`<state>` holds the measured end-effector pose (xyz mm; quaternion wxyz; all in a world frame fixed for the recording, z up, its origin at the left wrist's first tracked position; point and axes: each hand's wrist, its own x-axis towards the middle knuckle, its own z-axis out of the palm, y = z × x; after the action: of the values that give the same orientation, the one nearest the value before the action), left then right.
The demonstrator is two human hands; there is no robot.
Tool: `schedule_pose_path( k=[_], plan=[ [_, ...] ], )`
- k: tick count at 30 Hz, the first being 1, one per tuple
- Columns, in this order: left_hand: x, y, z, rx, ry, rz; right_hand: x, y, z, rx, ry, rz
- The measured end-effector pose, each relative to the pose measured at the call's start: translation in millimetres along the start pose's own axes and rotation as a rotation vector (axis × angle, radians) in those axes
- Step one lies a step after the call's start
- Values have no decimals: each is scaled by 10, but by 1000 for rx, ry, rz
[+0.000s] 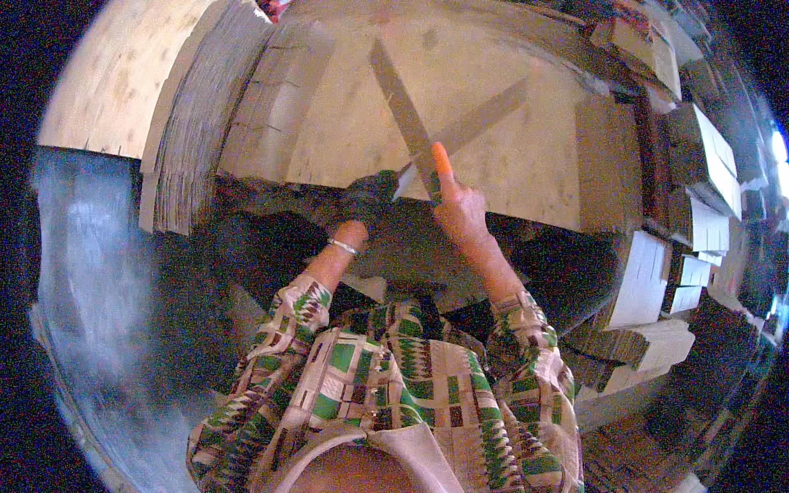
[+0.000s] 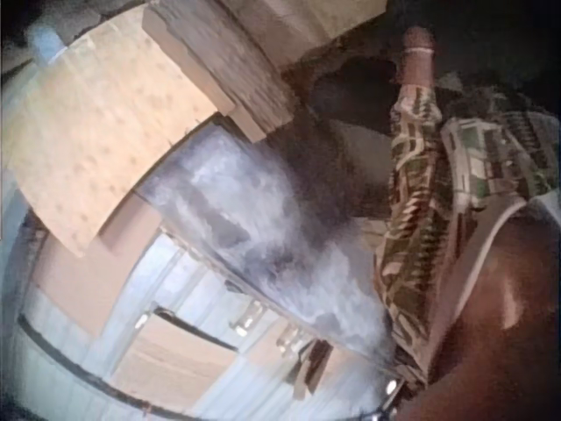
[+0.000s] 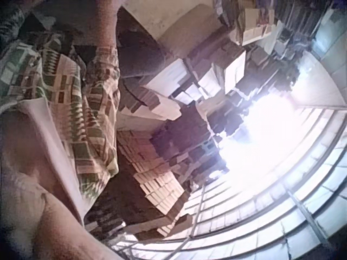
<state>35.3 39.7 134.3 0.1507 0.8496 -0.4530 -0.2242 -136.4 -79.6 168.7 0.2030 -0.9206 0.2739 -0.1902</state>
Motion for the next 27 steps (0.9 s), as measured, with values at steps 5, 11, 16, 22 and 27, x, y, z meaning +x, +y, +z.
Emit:
schedule_pose_path(
  k=[5,11,16,22,27],
  plan=[
    [-18,-196,198,60,100,75,61,-154,-56,-2,-49,38],
    [-94,127,19,-86,32,14,-23,91,70,-203,-195,-94],
    [-94,129,34,-109,17,52,-155,129,267,-238,-282,21],
    [281,-1333,-612,320,589,-117,90,-93,-36,-150,-218,169],
    [186,-2216,-1236,619,343,-538,478,-206,61,-162,89,-145]
  ],
)
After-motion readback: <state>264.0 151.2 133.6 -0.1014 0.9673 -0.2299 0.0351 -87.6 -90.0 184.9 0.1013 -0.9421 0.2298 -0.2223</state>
